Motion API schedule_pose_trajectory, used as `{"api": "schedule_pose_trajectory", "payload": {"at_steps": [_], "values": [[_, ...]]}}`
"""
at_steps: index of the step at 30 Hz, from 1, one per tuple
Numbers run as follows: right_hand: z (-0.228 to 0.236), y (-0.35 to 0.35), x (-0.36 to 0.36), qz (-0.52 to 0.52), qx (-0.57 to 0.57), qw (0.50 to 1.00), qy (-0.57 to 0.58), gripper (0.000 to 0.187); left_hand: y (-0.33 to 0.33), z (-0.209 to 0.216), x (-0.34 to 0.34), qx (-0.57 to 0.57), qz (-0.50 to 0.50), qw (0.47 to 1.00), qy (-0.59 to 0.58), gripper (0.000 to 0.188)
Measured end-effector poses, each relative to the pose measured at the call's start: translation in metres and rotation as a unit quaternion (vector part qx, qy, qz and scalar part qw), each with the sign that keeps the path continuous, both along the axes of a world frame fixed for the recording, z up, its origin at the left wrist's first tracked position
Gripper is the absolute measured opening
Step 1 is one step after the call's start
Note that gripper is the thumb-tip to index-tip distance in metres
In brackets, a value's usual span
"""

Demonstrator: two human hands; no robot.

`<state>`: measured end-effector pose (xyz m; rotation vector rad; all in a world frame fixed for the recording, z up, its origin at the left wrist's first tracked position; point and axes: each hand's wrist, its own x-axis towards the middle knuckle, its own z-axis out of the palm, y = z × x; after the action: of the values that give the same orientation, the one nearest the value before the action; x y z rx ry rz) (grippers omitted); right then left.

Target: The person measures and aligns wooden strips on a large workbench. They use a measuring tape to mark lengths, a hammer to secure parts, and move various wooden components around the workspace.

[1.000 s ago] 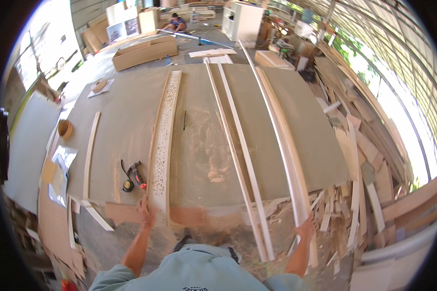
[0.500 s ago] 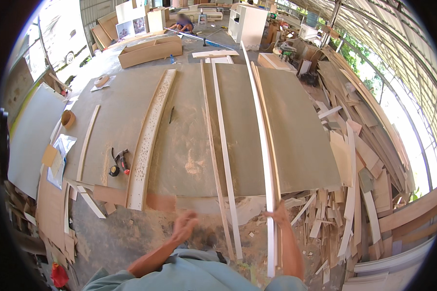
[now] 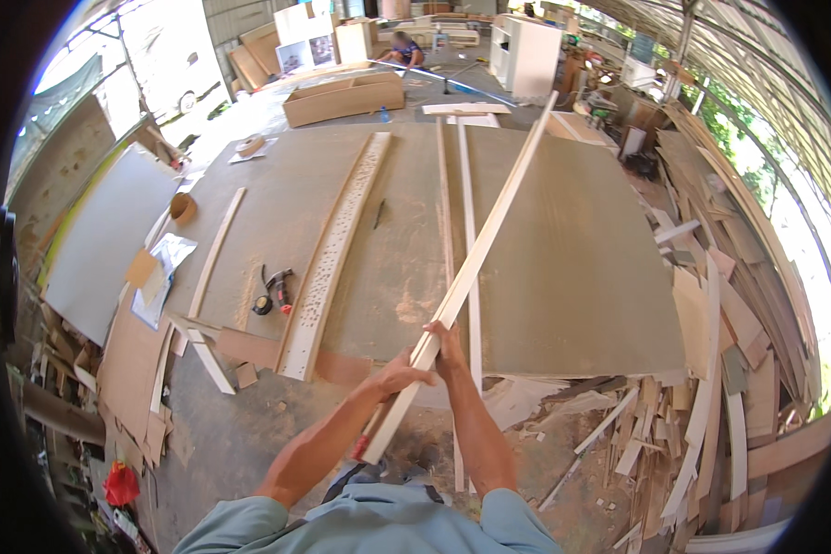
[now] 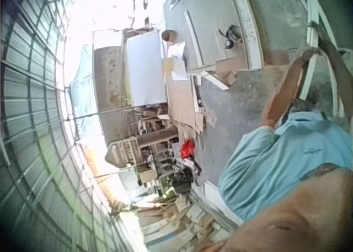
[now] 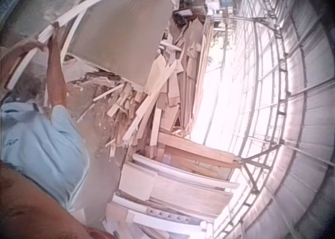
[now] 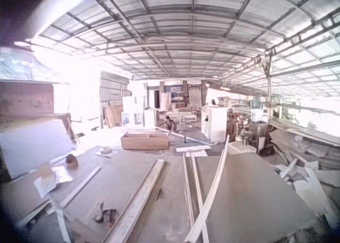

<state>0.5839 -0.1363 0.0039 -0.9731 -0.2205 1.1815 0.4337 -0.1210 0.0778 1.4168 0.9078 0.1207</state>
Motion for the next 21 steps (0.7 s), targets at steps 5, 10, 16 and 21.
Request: {"api": "schedule_pose_trajectory", "payload": {"at_steps": [5, 10, 16, 21], "values": [[0.005, -0.013, -0.113, 0.044, 0.001, 0.998, 0.044, 0.055, 0.007, -0.01, -0.127, 0.054, -0.051, 0.997, -0.034, 0.096], [0.002, -0.045, -0.177, 0.15, 0.037, 0.971, 0.185, 0.058, -0.03, 0.02, -0.234, 0.064, -0.068, 0.994, 0.053, 0.102], [0.016, -0.018, -0.169, 0.078, 0.032, 0.938, 0.336, 0.099, -0.076, 0.02, -0.326, -0.003, -0.047, 0.996, 0.081, 0.107], [0.012, 0.045, -0.13, 0.01, 0.057, 0.964, 0.261, 0.091, -0.083, 0.029, -0.374, 0.038, -0.049, 0.986, 0.156, 0.111]]}}
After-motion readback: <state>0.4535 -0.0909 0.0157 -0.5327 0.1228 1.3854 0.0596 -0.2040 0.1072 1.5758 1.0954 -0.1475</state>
